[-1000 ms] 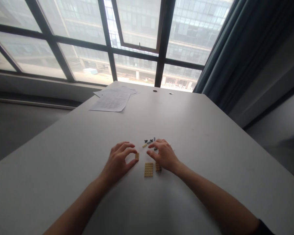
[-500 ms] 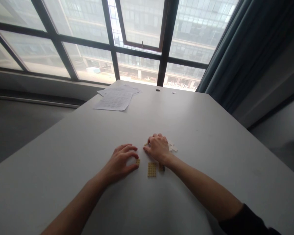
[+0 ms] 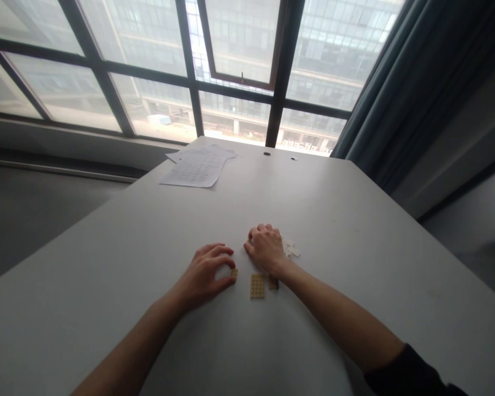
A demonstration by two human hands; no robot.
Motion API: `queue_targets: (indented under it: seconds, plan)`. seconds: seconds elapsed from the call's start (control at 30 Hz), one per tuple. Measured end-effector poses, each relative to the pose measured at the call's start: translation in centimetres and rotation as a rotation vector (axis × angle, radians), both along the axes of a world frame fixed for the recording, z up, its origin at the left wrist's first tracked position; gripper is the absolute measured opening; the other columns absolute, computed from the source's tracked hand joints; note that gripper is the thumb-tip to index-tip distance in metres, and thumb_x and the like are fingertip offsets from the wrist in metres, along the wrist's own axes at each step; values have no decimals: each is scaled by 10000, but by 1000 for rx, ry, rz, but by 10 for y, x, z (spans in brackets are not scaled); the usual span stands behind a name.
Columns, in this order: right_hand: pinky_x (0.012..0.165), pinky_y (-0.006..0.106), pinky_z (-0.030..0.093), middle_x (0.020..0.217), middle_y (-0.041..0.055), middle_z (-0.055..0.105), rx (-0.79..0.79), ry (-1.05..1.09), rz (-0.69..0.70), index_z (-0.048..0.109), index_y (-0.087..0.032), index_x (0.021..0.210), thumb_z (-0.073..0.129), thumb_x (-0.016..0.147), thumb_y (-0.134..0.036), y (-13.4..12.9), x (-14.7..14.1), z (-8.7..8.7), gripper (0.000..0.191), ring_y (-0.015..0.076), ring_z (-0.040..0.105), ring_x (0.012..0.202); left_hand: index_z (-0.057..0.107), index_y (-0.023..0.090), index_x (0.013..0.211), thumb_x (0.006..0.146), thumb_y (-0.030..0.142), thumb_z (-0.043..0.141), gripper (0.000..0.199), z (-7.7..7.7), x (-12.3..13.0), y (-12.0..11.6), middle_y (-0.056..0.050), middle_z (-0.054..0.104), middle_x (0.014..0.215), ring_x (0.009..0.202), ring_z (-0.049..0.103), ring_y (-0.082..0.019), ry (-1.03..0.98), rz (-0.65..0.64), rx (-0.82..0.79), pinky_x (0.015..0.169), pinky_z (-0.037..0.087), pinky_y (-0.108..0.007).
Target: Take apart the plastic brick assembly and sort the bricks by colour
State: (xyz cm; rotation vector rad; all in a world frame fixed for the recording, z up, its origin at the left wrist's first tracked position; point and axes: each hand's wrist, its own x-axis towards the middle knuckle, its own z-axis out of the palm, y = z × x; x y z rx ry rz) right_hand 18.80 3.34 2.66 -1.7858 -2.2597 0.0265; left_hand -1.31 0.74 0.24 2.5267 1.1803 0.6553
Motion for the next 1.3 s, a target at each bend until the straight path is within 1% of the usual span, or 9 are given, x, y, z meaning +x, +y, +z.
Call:
queue_targets:
  seconds: [0.17, 0.33, 0.53, 0.73, 0.93, 1.0, 1.1, 1.2, 1.3]
  plan:
    - [850, 357, 353, 1004, 77, 627, -41, 72, -5, 652, -200, 954, 602, 813, -368, 1, 4, 1, 225, 245, 515, 1000, 687, 290, 849, 729, 373, 672, 147, 0, 1, 0, -12, 631, 1153, 1191, 478, -273, -3, -1, 1, 1039, 332, -452]
    - [862, 334, 359, 1014, 55, 617, -119, 140, 117, 671, -232, 946, 648, 781, -357, 1, 8, 2, 208, 225, 513, 1013, 685, 289, 855, 738, 375, 661, 147, 0, 0, 0, -12, 626, 1161, 1196, 474, -270, 2, -5, 4, 1049, 323, -446]
    - [885, 339, 358, 1036, 69, 611, -125, 170, 122, 654, -216, 1038, 666, 774, -379, 1, 9, 0, 310, 227, 505, 1029, 680, 284, 855, 745, 374, 658, 144, -1, 0, 0, -19, 628, 1159, 1195, 472, -275, 9, -7, 7, 1040, 326, -455]
    - [893, 335, 357, 1035, 52, 608, -128, 186, 152, 678, -250, 996, 646, 796, -345, 0, 10, -2, 224, 215, 504, 1029, 681, 280, 852, 734, 369, 666, 149, 0, 0, 0, -18, 626, 1161, 1188, 477, -268, 6, -6, 14, 1046, 323, -447]
    - [918, 342, 363, 1107, 59, 600, -119, 160, 159, 626, -253, 1151, 680, 768, -349, 4, 12, 1, 398, 226, 493, 1076, 683, 277, 847, 732, 366, 667, 146, 0, 1, -1, -21, 628, 1157, 1181, 485, -267, -12, -9, 13, 1046, 327, -448]
    - [936, 341, 355, 1134, 44, 600, -139, 143, 217, 630, -282, 1159, 654, 799, -314, 5, 12, 2, 362, 217, 490, 1089, 683, 277, 844, 724, 364, 674, 148, -1, 1, 0, -21, 630, 1154, 1175, 491, -267, -21, -10, 15, 1046, 330, -448]
    - [946, 350, 351, 1125, 38, 606, -163, 126, 271, 681, -290, 1066, 607, 845, -274, 6, 11, 2, 234, 208, 492, 1082, 686, 272, 843, 727, 354, 671, 143, -1, 0, 0, -23, 631, 1152, 1164, 499, -260, -28, -14, 21, 1045, 334, -432]
    - [954, 353, 352, 1093, 50, 611, -167, 252, 274, 705, -246, 997, 626, 835, -263, 5, 11, 2, 182, 199, 504, 1061, 684, 272, 848, 735, 350, 665, 139, 0, 1, -1, -24, 627, 1158, 1170, 495, -260, -17, -13, 14, 1048, 327, -434]
    - [900, 301, 396, 1041, 52, 633, -306, 615, 262, 699, -187, 1011, 591, 857, -270, 2, 13, 7, 205, 158, 557, 959, 680, 278, 851, 734, 361, 668, 144, 0, 1, -1, -19, 625, 1162, 1173, 492, -264, -11, -13, 4, 1047, 325, -445]
